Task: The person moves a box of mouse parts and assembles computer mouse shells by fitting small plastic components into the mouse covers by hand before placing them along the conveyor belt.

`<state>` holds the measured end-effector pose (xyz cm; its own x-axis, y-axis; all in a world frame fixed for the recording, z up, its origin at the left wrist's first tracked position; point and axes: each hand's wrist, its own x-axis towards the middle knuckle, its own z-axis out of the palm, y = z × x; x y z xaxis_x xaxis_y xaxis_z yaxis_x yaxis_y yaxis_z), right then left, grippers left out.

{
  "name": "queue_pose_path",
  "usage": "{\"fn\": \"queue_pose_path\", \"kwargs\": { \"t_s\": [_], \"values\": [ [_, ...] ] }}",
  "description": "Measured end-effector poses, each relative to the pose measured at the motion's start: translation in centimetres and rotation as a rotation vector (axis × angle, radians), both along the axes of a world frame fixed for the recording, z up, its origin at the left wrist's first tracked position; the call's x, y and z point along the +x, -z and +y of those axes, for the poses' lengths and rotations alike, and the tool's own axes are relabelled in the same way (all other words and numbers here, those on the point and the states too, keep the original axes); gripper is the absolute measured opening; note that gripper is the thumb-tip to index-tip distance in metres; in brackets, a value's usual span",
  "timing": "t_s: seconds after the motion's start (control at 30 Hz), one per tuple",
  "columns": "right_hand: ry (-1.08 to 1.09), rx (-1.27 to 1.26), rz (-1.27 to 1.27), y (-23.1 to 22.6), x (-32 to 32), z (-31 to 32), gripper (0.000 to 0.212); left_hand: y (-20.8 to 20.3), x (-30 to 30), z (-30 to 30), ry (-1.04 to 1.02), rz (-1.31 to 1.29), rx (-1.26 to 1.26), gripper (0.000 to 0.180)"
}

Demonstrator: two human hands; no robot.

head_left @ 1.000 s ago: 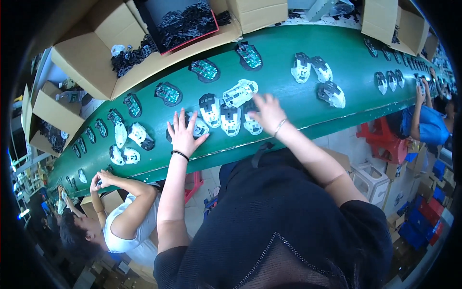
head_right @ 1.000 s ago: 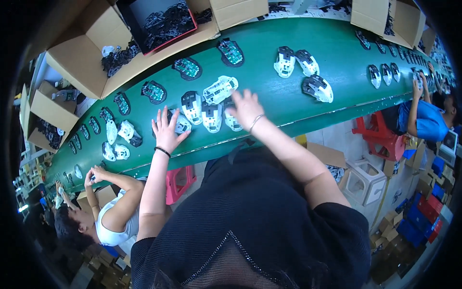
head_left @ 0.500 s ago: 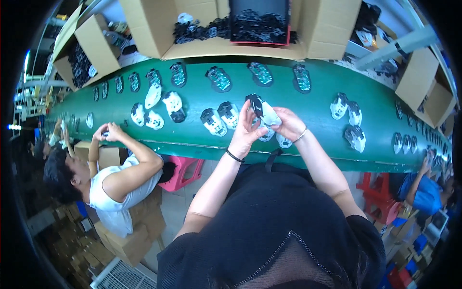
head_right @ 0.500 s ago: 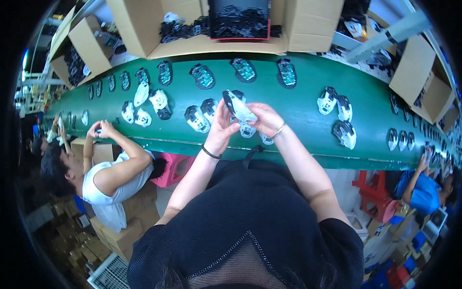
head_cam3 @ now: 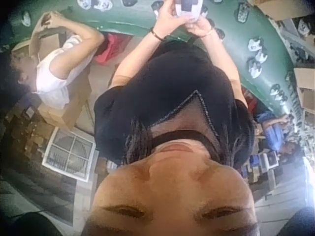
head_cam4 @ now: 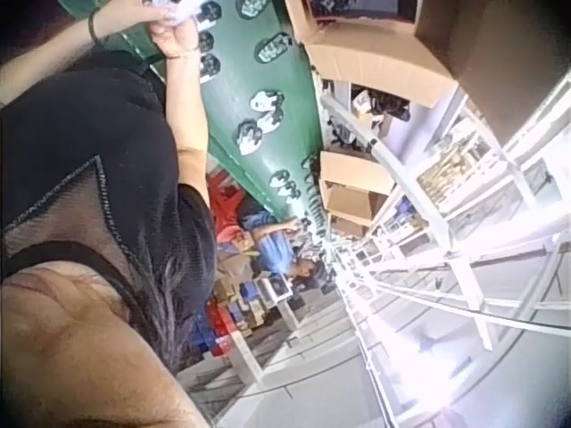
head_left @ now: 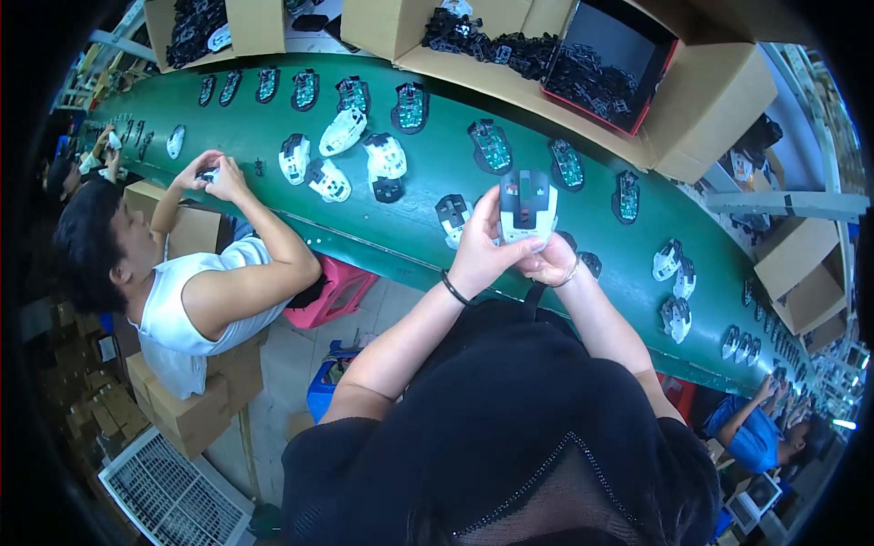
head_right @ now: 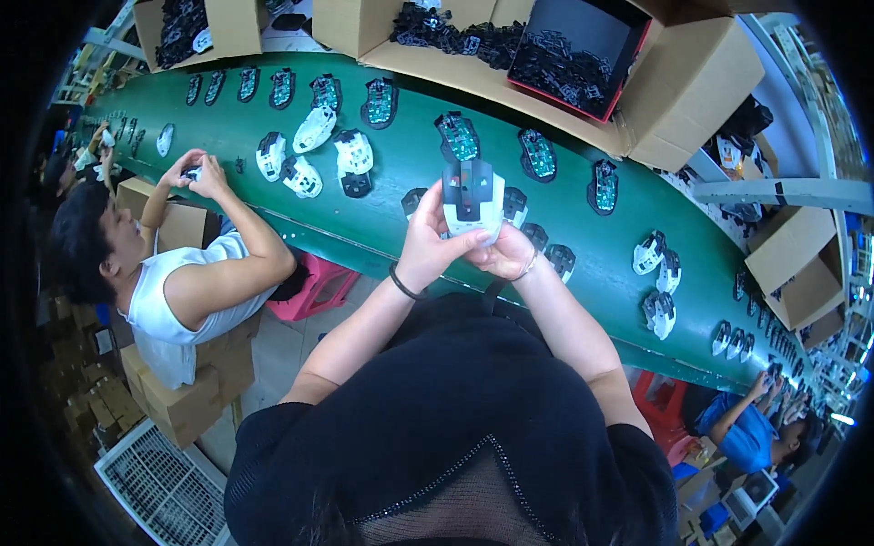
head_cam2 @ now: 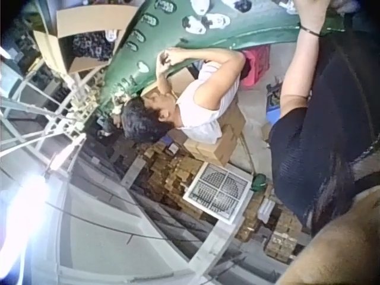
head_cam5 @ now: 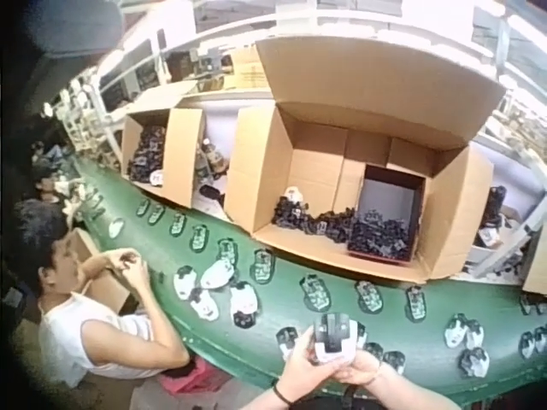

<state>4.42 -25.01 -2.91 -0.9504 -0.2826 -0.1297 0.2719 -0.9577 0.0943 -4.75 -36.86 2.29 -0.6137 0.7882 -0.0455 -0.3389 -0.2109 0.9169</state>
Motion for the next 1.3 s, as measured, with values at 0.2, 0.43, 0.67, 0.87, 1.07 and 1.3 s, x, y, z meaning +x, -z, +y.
{"fn": "queue_pose_path", "kwargs": {
  "t_s": [0.2, 0.43, 0.67, 0.87, 1.07, 1.3],
  "values": [
    [0.043, 1.203, -0.568, -0.6, 3.0, 2.6, 0.024, 1.2, -2.4, 0.0, -0.187, 0.591, -0.362, 0.073],
    [0.332, 1.068, -0.855, 3.0, 15.6, 5.6, 0.019, 2.4, -10.5, -1.7, -0.350, 0.863, -0.727, 0.059],
    [0.367, 1.670, -0.508, -3.8, 2.3, 7.3, 0.012, 4.2, -8.0, -0.7, 0.160, -0.572, 0.034, 0.051],
    [0.370, 2.332, -0.088, -5.6, -17.7, 12.5, 0.015, 1.1, -5.7, -0.4, 0.273, -0.881, 0.337, 0.063],
    [0.196, 2.849, -0.363, 2.1, -29.6, 13.8, 0.012, 2.0, -8.0, -1.7, 0.087, -0.658, 0.295, 0.063],
    [0.379, 1.806, -0.296, 2.2, -26.3, 16.5, 0.007, 3.3, -11.6, -0.9, -0.143, -0.180, 0.036, 0.091]
  ]
}}
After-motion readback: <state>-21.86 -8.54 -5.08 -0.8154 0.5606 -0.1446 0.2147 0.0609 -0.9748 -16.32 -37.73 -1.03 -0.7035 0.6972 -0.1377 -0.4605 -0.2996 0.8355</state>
